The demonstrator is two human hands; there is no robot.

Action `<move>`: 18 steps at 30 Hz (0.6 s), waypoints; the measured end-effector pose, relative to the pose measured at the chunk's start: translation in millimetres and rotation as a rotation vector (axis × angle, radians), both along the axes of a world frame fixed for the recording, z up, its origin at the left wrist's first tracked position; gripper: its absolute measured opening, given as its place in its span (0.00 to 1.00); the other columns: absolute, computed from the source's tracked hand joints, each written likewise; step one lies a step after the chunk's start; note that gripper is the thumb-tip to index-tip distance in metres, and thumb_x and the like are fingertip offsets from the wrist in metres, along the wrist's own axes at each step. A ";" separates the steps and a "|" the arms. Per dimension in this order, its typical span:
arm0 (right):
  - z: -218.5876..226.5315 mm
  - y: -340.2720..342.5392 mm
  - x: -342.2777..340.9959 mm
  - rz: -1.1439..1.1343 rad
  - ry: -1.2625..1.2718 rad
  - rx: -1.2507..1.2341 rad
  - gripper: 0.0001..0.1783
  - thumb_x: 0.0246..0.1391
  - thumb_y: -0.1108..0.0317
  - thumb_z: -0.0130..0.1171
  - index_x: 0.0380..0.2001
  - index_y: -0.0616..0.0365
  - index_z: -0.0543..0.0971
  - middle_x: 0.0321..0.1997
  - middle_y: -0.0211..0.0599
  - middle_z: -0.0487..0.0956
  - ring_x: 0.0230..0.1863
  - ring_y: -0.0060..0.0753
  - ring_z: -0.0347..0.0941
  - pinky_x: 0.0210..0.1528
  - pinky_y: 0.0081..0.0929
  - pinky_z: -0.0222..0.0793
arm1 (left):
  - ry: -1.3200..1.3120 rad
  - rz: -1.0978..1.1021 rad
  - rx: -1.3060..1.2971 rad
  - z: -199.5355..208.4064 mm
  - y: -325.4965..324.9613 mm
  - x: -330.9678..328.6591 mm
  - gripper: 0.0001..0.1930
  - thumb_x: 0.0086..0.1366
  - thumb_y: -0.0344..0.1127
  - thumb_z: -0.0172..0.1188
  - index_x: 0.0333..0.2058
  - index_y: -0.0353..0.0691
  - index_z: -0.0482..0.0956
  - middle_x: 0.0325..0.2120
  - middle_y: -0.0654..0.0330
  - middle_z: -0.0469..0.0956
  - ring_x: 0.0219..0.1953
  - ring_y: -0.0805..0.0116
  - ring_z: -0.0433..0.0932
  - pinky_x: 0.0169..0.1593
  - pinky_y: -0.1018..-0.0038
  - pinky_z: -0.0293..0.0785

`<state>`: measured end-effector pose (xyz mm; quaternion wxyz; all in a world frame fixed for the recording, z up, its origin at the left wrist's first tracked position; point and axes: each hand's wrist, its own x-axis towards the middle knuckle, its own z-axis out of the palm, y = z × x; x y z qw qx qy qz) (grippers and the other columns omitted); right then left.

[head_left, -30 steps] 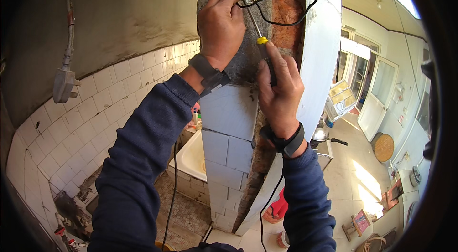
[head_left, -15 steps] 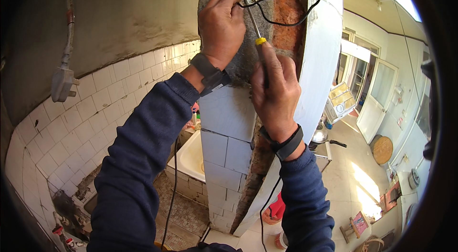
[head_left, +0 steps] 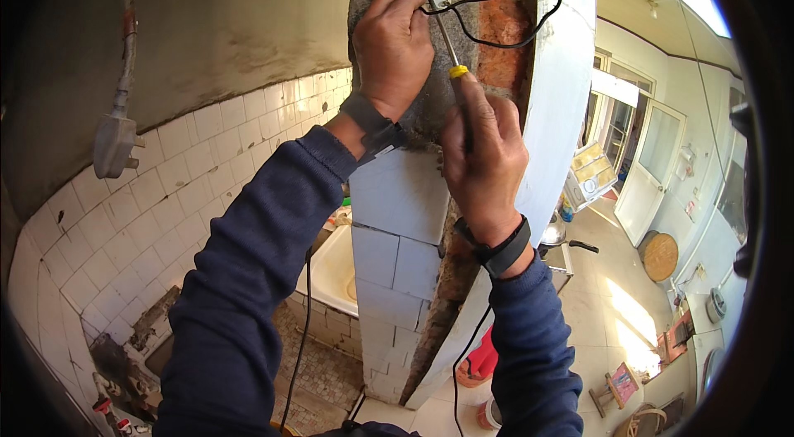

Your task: The person connects wires to a wall-mounted electrical outlet using a screwdriver, then secures the outlet cover plate. The person handles the outlet, wires, and screwdriver throughout the task.

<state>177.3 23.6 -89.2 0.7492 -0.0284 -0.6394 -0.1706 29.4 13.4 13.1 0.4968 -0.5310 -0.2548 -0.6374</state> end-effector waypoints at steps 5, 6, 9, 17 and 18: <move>2.2 2.1 5.3 0.021 -0.006 -0.003 0.26 0.55 0.76 0.65 0.59 0.56 0.79 0.42 0.43 0.78 0.33 0.43 0.80 0.32 0.36 0.78 | -0.006 0.034 0.019 0.1 -3.2 0.0 0.10 0.62 0.21 0.61 0.40 0.33 0.87 0.28 0.54 0.82 0.24 0.63 0.83 0.31 0.70 0.78; 2.4 2.5 6.6 0.022 -0.007 -0.001 0.26 0.56 0.76 0.65 0.59 0.56 0.79 0.42 0.43 0.78 0.33 0.43 0.80 0.32 0.36 0.78 | -0.007 0.031 0.020 -0.5 -3.6 0.4 0.10 0.61 0.21 0.61 0.40 0.34 0.87 0.28 0.54 0.82 0.24 0.63 0.83 0.31 0.70 0.78; 2.5 3.0 9.8 0.023 -0.020 -0.019 0.26 0.56 0.76 0.65 0.60 0.56 0.79 0.41 0.44 0.78 0.33 0.44 0.80 0.32 0.36 0.78 | 0.001 0.055 0.022 -1.9 -5.6 1.5 0.11 0.61 0.22 0.62 0.41 0.35 0.88 0.28 0.54 0.82 0.26 0.61 0.82 0.33 0.68 0.78; 3.6 5.0 11.8 0.008 -0.023 -0.021 0.26 0.56 0.76 0.65 0.60 0.56 0.79 0.41 0.44 0.78 0.33 0.44 0.80 0.32 0.37 0.78 | 0.008 0.120 0.001 -3.6 -10.9 8.1 0.11 0.61 0.24 0.63 0.42 0.37 0.88 0.28 0.52 0.80 0.29 0.51 0.80 0.37 0.63 0.77; 3.7 5.4 12.1 0.007 -0.024 -0.023 0.26 0.56 0.76 0.65 0.59 0.56 0.79 0.41 0.44 0.78 0.33 0.44 0.80 0.32 0.37 0.78 | 0.008 0.122 -0.001 -3.8 -11.2 8.7 0.11 0.61 0.24 0.63 0.42 0.37 0.88 0.28 0.52 0.80 0.29 0.51 0.80 0.37 0.63 0.77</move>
